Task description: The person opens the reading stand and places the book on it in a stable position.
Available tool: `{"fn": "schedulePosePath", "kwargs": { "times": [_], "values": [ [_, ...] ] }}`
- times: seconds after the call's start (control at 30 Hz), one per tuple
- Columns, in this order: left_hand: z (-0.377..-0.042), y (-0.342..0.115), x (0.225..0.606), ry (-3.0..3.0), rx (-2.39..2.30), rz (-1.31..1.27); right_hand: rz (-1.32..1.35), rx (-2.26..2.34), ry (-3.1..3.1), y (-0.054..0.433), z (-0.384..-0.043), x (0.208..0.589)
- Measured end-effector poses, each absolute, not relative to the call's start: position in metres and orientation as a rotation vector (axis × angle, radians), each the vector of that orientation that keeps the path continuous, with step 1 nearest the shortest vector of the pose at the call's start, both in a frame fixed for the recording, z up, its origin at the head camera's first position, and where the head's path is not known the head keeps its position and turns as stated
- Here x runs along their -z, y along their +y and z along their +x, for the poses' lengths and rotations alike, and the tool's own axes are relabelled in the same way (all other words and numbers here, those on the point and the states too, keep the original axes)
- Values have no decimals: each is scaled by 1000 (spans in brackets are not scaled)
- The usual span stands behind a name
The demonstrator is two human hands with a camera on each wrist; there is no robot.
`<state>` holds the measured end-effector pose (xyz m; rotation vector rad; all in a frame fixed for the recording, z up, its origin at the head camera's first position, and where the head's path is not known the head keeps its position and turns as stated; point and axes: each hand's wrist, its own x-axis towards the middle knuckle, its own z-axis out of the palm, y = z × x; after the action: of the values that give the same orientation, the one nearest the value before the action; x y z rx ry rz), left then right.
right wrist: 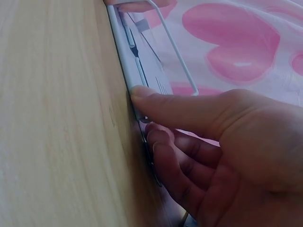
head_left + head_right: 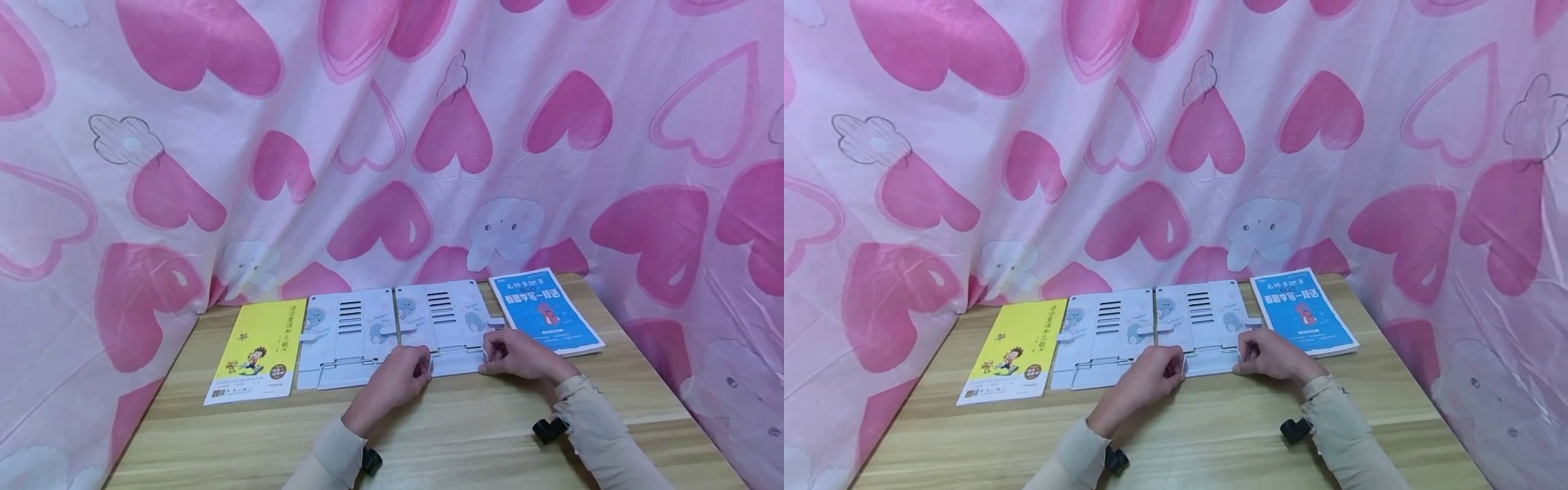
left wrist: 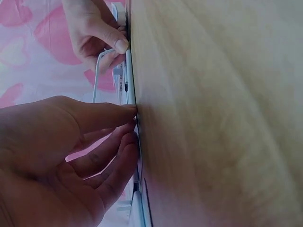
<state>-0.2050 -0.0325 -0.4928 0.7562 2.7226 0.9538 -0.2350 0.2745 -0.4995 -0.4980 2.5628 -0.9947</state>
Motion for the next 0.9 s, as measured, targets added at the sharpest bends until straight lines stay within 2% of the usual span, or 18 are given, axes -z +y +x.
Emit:
{"fn": "schedulePosePath", "kwargs": {
  "times": [0.23, 0.63, 0.9],
  "values": [
    [-209, -38, 485, 2676, -1037, 697, -506, 1111, 2480, 280, -234, 496],
    [-231, -53, 482, 3025, -1012, 573, -81, 1377, 2892, 281, -246, 502],
    [-241, -55, 493, 2995, -985, 479, -80, 1365, 2873, 277, -254, 520]
  ]
}}
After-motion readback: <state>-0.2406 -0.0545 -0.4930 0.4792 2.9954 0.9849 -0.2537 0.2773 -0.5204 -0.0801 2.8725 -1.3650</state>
